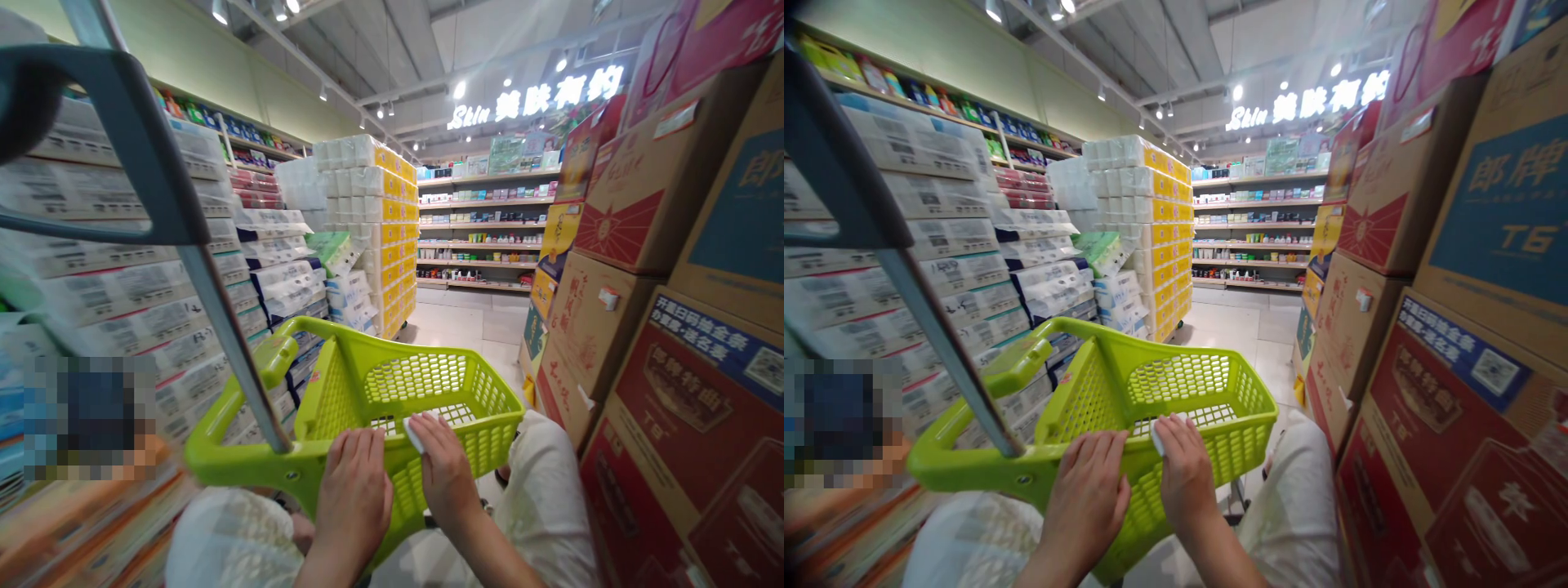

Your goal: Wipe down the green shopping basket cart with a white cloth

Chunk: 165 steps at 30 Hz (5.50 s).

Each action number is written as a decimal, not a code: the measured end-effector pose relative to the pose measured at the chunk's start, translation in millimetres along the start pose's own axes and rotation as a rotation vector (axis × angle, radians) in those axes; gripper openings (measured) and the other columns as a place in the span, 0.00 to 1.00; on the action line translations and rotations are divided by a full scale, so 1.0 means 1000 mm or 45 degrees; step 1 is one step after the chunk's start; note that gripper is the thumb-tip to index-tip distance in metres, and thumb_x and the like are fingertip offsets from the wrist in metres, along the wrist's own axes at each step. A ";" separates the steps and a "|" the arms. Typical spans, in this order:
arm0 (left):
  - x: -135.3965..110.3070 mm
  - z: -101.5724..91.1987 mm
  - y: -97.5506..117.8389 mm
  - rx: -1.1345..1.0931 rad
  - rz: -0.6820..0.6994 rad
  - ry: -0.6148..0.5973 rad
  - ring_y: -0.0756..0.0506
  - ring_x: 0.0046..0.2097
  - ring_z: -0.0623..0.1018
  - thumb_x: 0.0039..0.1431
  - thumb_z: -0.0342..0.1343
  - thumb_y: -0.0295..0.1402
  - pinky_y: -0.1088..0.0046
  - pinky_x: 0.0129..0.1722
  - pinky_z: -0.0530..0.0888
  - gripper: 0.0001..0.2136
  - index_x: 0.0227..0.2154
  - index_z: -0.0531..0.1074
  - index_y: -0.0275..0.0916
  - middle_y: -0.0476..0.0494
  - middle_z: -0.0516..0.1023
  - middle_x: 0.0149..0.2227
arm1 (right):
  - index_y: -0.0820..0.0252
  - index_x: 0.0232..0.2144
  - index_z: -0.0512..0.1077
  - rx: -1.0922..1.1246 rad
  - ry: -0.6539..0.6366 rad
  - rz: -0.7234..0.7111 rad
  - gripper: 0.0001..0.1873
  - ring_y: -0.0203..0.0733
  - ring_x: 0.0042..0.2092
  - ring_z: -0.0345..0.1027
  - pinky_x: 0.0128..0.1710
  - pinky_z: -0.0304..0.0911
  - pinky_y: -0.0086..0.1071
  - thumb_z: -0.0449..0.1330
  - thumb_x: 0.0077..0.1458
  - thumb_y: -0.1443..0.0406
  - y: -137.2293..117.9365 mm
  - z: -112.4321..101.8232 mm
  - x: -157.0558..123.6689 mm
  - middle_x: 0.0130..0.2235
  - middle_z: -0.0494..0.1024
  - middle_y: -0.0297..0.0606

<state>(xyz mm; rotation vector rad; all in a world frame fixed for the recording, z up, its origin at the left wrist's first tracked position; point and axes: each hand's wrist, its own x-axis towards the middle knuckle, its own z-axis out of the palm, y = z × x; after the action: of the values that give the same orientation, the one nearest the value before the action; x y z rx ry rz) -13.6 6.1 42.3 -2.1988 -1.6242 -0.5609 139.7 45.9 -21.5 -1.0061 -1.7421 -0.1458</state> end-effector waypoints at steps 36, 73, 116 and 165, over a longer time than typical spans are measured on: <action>0.000 0.000 -0.010 -0.003 0.023 0.034 0.41 0.50 0.72 0.53 0.51 0.25 0.60 0.57 0.61 0.18 0.48 0.71 0.37 0.42 0.76 0.44 | 0.56 0.53 0.71 -0.083 0.038 0.073 0.30 0.44 0.55 0.71 0.60 0.60 0.48 0.46 0.52 0.79 0.017 -0.004 -0.005 0.49 0.79 0.42; 0.005 0.006 -0.036 -0.076 0.094 0.105 0.42 0.47 0.73 0.52 0.51 0.25 0.61 0.55 0.61 0.18 0.47 0.71 0.38 0.44 0.77 0.42 | 0.60 0.51 0.73 -0.128 0.014 0.090 0.29 0.45 0.55 0.70 0.60 0.60 0.48 0.45 0.52 0.80 0.029 0.002 -0.007 0.49 0.79 0.43; 0.019 0.034 -0.004 -0.239 0.073 -0.111 0.41 0.51 0.72 0.51 0.51 0.26 0.56 0.60 0.60 0.21 0.51 0.69 0.39 0.41 0.76 0.47 | 0.58 0.51 0.73 -0.099 -0.002 0.003 0.29 0.45 0.53 0.72 0.58 0.64 0.47 0.47 0.51 0.79 0.025 0.018 -0.001 0.49 0.79 0.43; 0.020 0.031 -0.003 -0.220 0.106 -0.044 0.42 0.50 0.73 0.50 0.51 0.24 0.59 0.59 0.60 0.21 0.49 0.68 0.40 0.43 0.76 0.45 | 0.59 0.51 0.72 -0.089 0.010 0.064 0.29 0.45 0.55 0.71 0.59 0.62 0.49 0.46 0.52 0.79 0.028 0.012 -0.005 0.50 0.79 0.43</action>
<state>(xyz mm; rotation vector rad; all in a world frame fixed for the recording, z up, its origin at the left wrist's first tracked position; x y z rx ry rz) -8.2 38.8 25.6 -2.4004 -1.5443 -0.6652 150.6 67.8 -41.0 -1.0973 -1.7128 -0.1795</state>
